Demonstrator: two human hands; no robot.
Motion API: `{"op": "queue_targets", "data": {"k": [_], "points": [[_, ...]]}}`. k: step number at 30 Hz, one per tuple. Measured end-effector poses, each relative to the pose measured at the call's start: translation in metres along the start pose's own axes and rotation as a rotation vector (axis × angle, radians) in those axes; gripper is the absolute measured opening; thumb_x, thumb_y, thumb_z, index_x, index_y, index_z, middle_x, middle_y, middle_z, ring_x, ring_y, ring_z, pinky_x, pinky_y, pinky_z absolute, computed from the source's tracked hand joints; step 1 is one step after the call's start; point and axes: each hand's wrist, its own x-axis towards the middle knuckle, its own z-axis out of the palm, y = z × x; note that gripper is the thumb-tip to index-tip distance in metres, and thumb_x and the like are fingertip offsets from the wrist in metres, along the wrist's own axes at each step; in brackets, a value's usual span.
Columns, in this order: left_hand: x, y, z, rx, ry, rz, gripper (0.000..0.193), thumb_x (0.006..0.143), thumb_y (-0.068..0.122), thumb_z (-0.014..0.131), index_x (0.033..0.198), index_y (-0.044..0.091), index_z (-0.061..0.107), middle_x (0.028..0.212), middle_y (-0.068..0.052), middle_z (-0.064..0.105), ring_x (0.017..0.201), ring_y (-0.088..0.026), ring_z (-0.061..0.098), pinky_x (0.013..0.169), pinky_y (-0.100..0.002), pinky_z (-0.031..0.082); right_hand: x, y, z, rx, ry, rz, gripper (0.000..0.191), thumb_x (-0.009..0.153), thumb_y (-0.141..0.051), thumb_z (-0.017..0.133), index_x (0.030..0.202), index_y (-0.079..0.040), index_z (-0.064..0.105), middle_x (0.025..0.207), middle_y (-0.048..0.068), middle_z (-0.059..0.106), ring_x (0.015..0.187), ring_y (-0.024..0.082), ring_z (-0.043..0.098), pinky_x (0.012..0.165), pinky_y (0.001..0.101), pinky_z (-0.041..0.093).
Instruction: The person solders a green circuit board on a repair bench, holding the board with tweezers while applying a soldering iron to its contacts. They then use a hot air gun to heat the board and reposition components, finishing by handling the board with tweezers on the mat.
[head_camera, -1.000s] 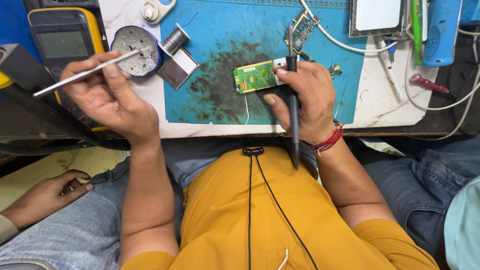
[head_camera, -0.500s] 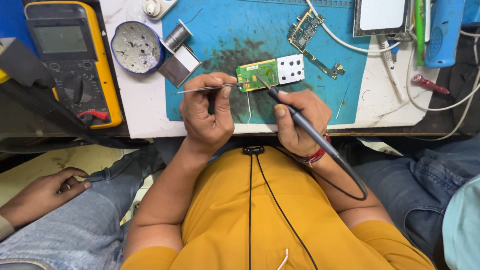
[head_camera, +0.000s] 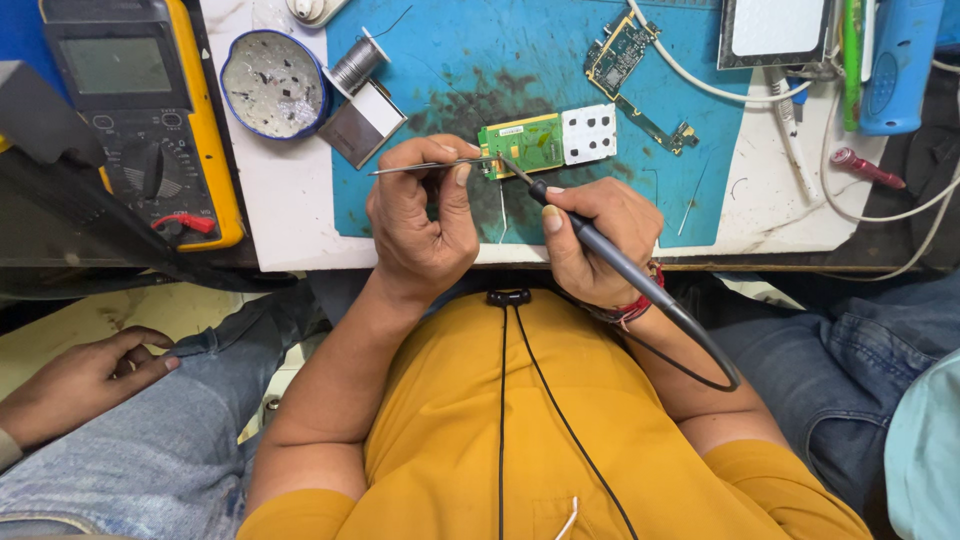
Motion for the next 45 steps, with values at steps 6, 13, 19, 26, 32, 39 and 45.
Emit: {"op": "queue_targets", "data": {"k": [6, 13, 19, 26, 32, 39, 45], "points": [[0.002, 0.002, -0.001, 0.016, -0.013, 0.002, 0.024, 0.108, -0.007, 0.06, 0.123, 0.005, 0.045, 0.112, -0.012, 0.07, 0.076, -0.007, 0.063, 0.067, -0.019, 0.052, 0.003, -0.001, 0.0, 0.004, 0.003, -0.006, 0.008, 0.098, -0.004, 0.072, 0.102, 0.0, 0.066, 0.082, 0.012, 0.068, 0.066, 0.027, 0.063, 0.062, 0.0358, 0.047], [0.003, 0.004, -0.001, 0.007, -0.013, -0.001, 0.024, 0.108, -0.008, 0.059, 0.124, 0.004, 0.045, 0.113, -0.012, 0.07, 0.077, -0.008, 0.064, 0.067, -0.02, 0.053, 0.005, -0.003, 0.0, 0.005, -0.002, 0.002, 0.008, 0.098, -0.003, 0.072, 0.101, 0.0, 0.066, 0.086, 0.013, 0.071, 0.068, 0.026, 0.065, 0.061, 0.0339, 0.049], [0.005, 0.004, -0.002, -0.021, -0.016, -0.003, 0.024, 0.108, -0.009, 0.058, 0.123, 0.003, 0.045, 0.113, -0.013, 0.069, 0.078, -0.009, 0.064, 0.068, -0.02, 0.053, 0.009, -0.005, 0.0, 0.0, -0.003, -0.015, 0.008, 0.097, -0.002, 0.072, 0.101, 0.0, 0.066, 0.086, 0.013, 0.071, 0.068, 0.026, 0.066, 0.064, 0.0355, 0.05], [0.006, 0.005, -0.004, 0.003, -0.022, 0.014, 0.023, 0.108, -0.008, 0.059, 0.123, 0.004, 0.045, 0.111, -0.012, 0.069, 0.076, -0.008, 0.064, 0.067, -0.02, 0.053, 0.01, -0.006, 0.0, 0.004, -0.013, -0.016, 0.008, 0.095, -0.001, 0.073, 0.101, 0.001, 0.067, 0.083, 0.012, 0.07, 0.068, 0.027, 0.067, 0.063, 0.0354, 0.05], [0.006, 0.006, -0.004, -0.01, -0.032, 0.0, 0.023, 0.108, -0.008, 0.058, 0.122, 0.004, 0.045, 0.111, -0.012, 0.07, 0.072, -0.006, 0.06, 0.064, -0.02, 0.05, 0.011, -0.005, -0.001, 0.031, -0.013, -0.023, 0.009, 0.095, 0.0, 0.072, 0.101, 0.0, 0.066, 0.085, 0.012, 0.071, 0.067, 0.026, 0.066, 0.063, 0.0347, 0.05], [0.006, 0.006, -0.004, 0.003, -0.028, -0.001, 0.023, 0.107, -0.008, 0.059, 0.122, 0.004, 0.046, 0.11, -0.011, 0.07, 0.07, -0.006, 0.059, 0.063, -0.02, 0.049, 0.012, -0.006, -0.002, 0.015, -0.017, -0.02, 0.008, 0.094, 0.001, 0.073, 0.1, 0.0, 0.066, 0.085, 0.012, 0.071, 0.066, 0.026, 0.066, 0.063, 0.0348, 0.05], [0.007, 0.007, -0.004, -0.003, -0.031, 0.014, 0.023, 0.108, -0.008, 0.059, 0.123, 0.004, 0.045, 0.111, -0.011, 0.069, 0.075, -0.007, 0.063, 0.066, -0.02, 0.052, 0.012, -0.007, -0.002, 0.014, -0.019, -0.018, 0.008, 0.093, 0.0, 0.073, 0.098, 0.0, 0.067, 0.085, 0.012, 0.071, 0.066, 0.026, 0.066, 0.063, 0.035, 0.05]]}}
